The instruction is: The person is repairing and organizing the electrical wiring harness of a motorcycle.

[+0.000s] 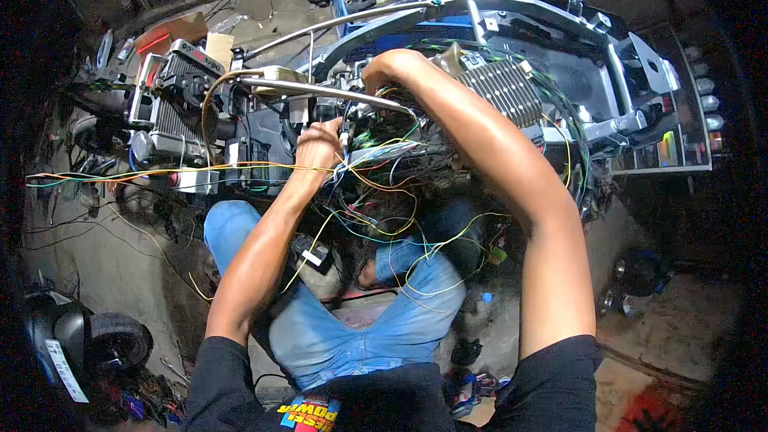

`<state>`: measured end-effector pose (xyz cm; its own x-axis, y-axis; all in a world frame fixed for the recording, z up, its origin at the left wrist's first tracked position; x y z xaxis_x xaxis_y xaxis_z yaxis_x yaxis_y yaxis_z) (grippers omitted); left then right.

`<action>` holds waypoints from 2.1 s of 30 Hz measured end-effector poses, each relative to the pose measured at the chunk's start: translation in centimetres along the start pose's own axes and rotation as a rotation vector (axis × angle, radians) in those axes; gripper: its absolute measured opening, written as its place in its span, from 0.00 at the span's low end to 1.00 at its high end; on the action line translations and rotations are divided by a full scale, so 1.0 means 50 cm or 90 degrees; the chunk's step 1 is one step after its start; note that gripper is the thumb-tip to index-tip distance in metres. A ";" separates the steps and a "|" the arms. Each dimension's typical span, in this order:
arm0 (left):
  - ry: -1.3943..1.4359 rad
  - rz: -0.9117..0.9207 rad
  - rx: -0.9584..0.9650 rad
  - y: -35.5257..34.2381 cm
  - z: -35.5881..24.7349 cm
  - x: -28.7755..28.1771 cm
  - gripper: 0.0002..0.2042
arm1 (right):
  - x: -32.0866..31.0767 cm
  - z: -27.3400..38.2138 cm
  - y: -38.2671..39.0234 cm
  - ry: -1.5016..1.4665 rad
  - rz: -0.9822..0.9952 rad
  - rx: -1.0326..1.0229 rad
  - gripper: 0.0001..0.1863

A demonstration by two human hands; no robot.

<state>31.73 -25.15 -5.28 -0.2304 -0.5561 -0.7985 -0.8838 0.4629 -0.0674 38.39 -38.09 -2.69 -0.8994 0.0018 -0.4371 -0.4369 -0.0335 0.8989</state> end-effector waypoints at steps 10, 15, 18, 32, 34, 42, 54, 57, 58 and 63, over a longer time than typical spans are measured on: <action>-0.015 -0.043 0.012 0.000 0.015 0.031 0.15 | 0.008 0.018 0.018 0.103 -0.029 -0.022 0.21; -0.018 -0.104 0.055 -0.005 0.024 0.052 0.14 | 0.011 0.020 -0.005 0.113 -0.007 -0.055 0.24; -0.030 -0.112 0.056 -0.003 0.016 0.041 0.13 | 0.013 0.016 -0.010 0.100 -0.003 -0.051 0.25; -0.008 -0.097 0.074 -0.011 -0.004 0.031 0.11 | 0.006 0.027 0.026 0.105 -0.034 -0.032 0.25; 0.024 -0.064 0.085 -0.014 -0.003 0.034 0.12 | 0.002 0.032 0.028 0.107 -0.034 -0.035 0.25; 0.012 -0.069 0.033 -0.002 -0.016 0.002 0.16 | 0.006 0.017 0.012 0.149 -0.016 0.001 0.22; 0.037 -0.098 0.028 0.001 0.005 0.018 0.17 | 0.000 0.036 0.041 0.142 -0.053 -0.035 0.23; 0.039 -0.069 0.006 -0.001 -0.002 0.011 0.19 | 0.003 0.032 0.042 0.123 -0.036 -0.016 0.23; 0.012 -0.094 0.005 0.001 0.001 0.012 0.19 | 0.000 0.031 0.039 0.126 -0.047 -0.019 0.22; 0.034 -0.065 -0.001 0.001 0.014 0.024 0.20 | 0.002 0.028 0.036 0.108 -0.052 -0.007 0.21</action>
<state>31.69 -25.32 -6.63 -0.1602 -0.6363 -0.7547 -0.9042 0.4012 -0.1463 37.52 -36.74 -1.08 -0.8456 -0.1629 -0.5084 -0.5074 -0.0511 0.8602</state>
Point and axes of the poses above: each hand's wrist, its own y-axis away from the middle knuckle, its own x-axis out of the palm, z = x × y, the point moved 9 cm from there along -y, towards the middle knuckle
